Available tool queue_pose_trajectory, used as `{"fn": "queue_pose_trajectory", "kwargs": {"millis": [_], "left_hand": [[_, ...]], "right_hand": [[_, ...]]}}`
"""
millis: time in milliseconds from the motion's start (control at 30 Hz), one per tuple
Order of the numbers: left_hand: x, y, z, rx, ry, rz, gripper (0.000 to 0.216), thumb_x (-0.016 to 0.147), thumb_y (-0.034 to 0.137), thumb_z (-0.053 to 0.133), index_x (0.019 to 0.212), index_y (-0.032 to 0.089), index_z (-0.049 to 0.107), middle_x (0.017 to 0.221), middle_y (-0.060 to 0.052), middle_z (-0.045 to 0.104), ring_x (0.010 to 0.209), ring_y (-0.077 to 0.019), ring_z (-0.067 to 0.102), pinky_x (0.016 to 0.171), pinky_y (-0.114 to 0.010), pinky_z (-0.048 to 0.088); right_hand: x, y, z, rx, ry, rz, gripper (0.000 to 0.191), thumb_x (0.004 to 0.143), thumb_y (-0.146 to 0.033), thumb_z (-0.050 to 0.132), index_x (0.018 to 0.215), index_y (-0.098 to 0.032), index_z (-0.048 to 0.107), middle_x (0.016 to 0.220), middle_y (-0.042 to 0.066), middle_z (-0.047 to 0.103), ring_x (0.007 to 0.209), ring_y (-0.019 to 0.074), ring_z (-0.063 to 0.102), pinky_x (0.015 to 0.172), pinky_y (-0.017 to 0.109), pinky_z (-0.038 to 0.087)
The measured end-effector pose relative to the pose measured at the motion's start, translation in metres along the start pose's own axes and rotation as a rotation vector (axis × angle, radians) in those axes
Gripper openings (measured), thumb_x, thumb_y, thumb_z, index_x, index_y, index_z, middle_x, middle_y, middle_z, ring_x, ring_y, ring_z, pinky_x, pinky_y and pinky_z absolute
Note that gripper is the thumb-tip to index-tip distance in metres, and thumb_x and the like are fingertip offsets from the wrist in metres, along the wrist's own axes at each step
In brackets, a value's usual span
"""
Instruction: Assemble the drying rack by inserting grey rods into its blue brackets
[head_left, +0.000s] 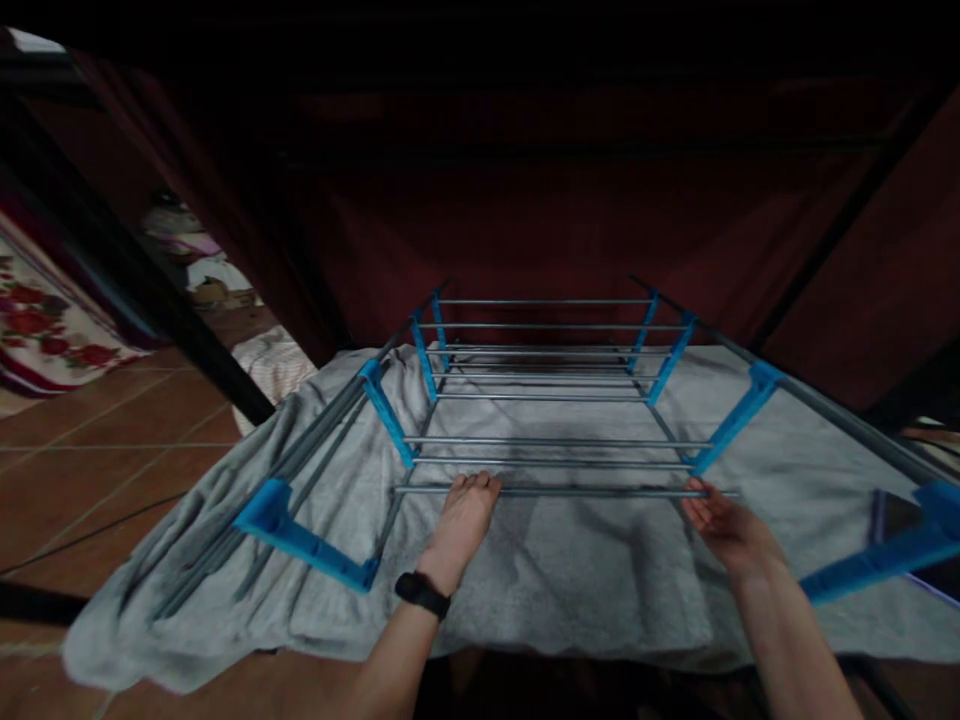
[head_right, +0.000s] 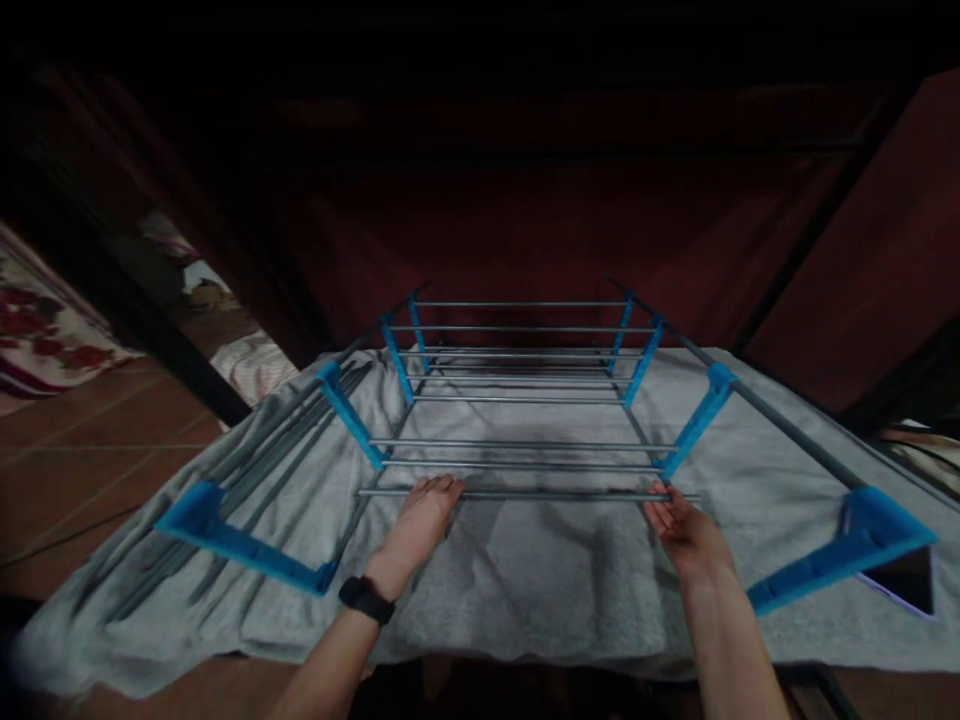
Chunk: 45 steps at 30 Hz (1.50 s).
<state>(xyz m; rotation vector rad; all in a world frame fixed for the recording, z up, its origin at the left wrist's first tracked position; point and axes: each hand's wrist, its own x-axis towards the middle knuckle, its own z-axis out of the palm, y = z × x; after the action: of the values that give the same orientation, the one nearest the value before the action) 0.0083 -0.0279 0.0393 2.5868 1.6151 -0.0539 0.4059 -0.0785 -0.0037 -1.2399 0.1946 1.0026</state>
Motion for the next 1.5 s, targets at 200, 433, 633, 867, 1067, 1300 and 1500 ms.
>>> {"fn": "queue_pose_trajectory", "kwargs": {"millis": [200,433,633,867,1067,1300,1500], "left_hand": [[0.005,0.011,0.014,0.041,0.046,0.059,0.049,0.101,-0.003,0.041,0.138,0.015,0.068,0.129,-0.015,0.076,0.128,-0.0257,0.070,0.120,-0.043,0.049],[0.004,0.021,0.021,0.014,0.072,0.081,0.049,0.098,-0.005,0.046,0.138,0.015,0.065,0.127,-0.017,0.075,0.126,-0.0283,0.069,0.115,-0.043,0.050],[0.004,0.023,0.024,0.049,0.069,0.075,0.050,0.097,-0.005,0.048,0.139,0.016,0.063,0.126,-0.016,0.075,0.124,-0.0275,0.069,0.114,-0.043,0.048],[0.007,0.025,0.028,0.079,0.044,0.084,0.047,0.101,-0.001,0.048,0.142,0.016,0.062,0.126,-0.016,0.075,0.125,-0.0273,0.069,0.115,-0.043,0.046],[0.008,0.027,0.028,0.097,0.035,0.111,0.046,0.100,0.001,0.053,0.142,0.016,0.063,0.124,-0.015,0.077,0.122,-0.0284,0.070,0.111,-0.044,0.048],[0.006,0.027,0.028,0.061,0.028,0.101,0.049,0.101,0.002,0.051,0.147,0.013,0.060,0.127,-0.019,0.075,0.124,-0.0303,0.069,0.113,-0.046,0.046],[0.010,0.027,0.032,0.090,0.025,0.105,0.050,0.097,0.001,0.053,0.144,0.016,0.062,0.125,-0.017,0.076,0.122,-0.0293,0.070,0.111,-0.045,0.048]], "right_hand": [[0.004,0.004,-0.001,-0.072,-0.067,0.039,0.030,0.091,0.004,0.052,0.091,-0.021,0.068,0.095,0.001,0.073,0.080,0.0098,0.076,0.079,0.021,0.068],[0.009,0.007,-0.003,-0.067,-0.042,0.022,0.031,0.095,0.001,0.051,0.084,-0.023,0.069,0.095,0.000,0.070,0.082,0.0086,0.075,0.090,0.021,0.064],[0.015,0.005,-0.006,-0.101,0.005,0.001,0.027,0.095,-0.004,0.056,0.080,-0.023,0.067,0.099,-0.001,0.071,0.091,0.0087,0.073,0.102,0.027,0.059],[0.014,0.002,-0.006,-0.109,0.015,0.001,0.034,0.095,0.001,0.050,0.078,-0.022,0.068,0.099,0.001,0.072,0.108,0.0101,0.075,0.113,0.033,0.054],[0.011,-0.002,-0.010,-0.100,0.035,-0.003,0.035,0.086,0.008,0.049,0.077,-0.021,0.065,0.119,0.003,0.076,0.136,0.0145,0.070,0.112,0.038,0.058],[0.019,-0.002,-0.014,-0.086,0.019,-0.002,0.035,0.092,0.004,0.049,0.078,-0.022,0.067,0.113,0.002,0.075,0.124,0.0111,0.073,0.110,0.032,0.057],[0.010,-0.006,-0.009,-0.115,0.045,-0.024,0.035,0.093,0.001,0.047,0.078,-0.025,0.066,0.101,0.000,0.071,0.098,0.0105,0.075,0.111,0.033,0.058]]}}
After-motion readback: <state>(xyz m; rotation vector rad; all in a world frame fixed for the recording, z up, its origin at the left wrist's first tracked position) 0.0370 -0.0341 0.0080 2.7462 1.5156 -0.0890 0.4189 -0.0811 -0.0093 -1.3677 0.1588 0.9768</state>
